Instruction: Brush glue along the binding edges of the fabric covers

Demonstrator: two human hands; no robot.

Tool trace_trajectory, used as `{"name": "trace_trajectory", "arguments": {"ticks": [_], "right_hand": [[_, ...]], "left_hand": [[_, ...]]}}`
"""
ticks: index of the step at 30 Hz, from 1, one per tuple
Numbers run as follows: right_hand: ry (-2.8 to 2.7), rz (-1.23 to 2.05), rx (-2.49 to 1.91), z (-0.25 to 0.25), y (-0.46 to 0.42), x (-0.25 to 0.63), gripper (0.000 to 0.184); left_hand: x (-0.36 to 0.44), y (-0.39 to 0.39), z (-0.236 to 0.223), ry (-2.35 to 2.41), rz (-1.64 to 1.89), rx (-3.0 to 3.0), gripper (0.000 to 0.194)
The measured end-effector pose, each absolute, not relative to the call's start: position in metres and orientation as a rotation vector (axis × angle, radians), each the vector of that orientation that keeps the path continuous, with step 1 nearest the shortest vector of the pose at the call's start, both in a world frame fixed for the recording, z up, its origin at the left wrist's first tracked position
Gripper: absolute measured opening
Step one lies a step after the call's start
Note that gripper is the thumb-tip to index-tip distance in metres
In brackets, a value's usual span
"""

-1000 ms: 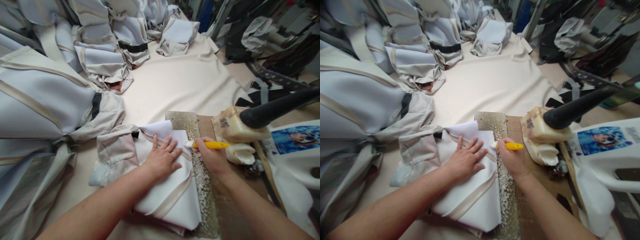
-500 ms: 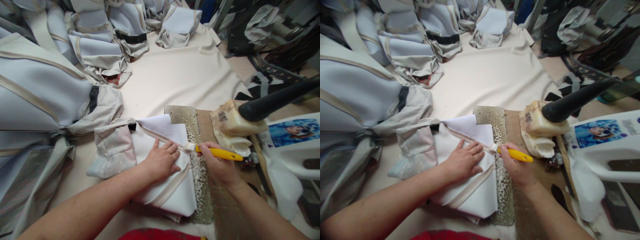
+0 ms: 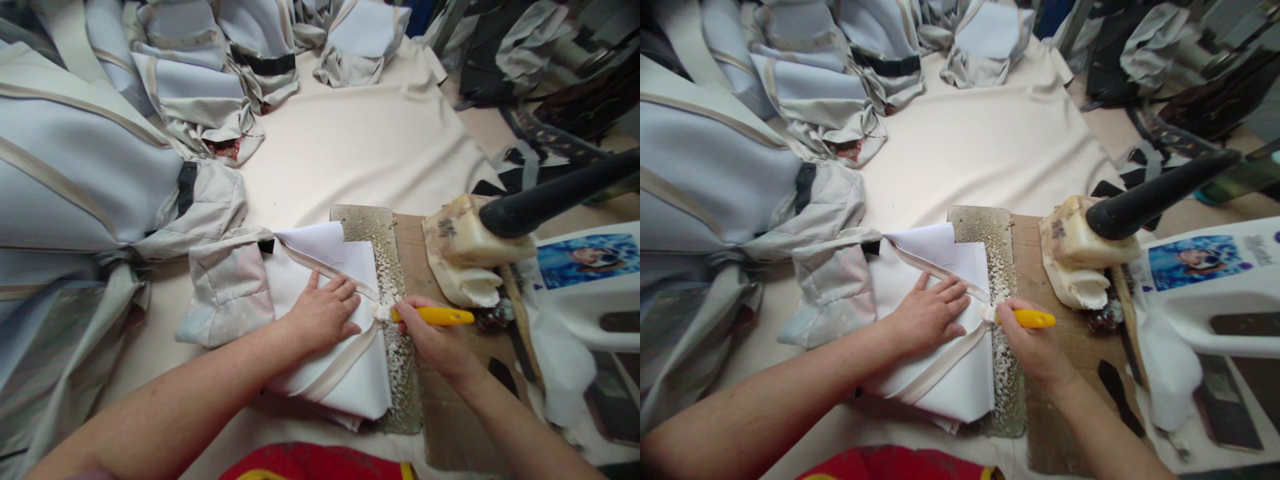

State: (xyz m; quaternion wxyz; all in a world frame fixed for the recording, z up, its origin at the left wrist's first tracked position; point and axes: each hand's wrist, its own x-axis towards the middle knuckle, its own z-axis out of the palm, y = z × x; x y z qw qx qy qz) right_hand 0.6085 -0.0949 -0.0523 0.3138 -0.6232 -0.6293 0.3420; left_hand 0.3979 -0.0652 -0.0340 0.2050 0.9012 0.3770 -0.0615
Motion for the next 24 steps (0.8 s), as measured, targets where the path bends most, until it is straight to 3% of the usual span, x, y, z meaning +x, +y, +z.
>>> {"name": "trace_trajectory", "arguments": {"ticks": [9, 18, 24], "right_hand": [[-1.540, 0.739, -1.647, -0.065, -0.082, 0.611, 0.023], [-1.522, 0.987, -1.764, -0.045, -0.119, 0.607, 0.028], [-1.393, 0.901, -1.752, -0.053, -0.122, 0.610, 0.027]], "left_hand": [[0.397, -0.066, -0.037, 1.040, -0.190, 2.530, 0.048], [0.399, -0.082, -0.008, 0.938, -0.193, 2.446, 0.045], [0.397, -0.114, 0.000, 0.828, -0.240, 2.460, 0.046]]}}
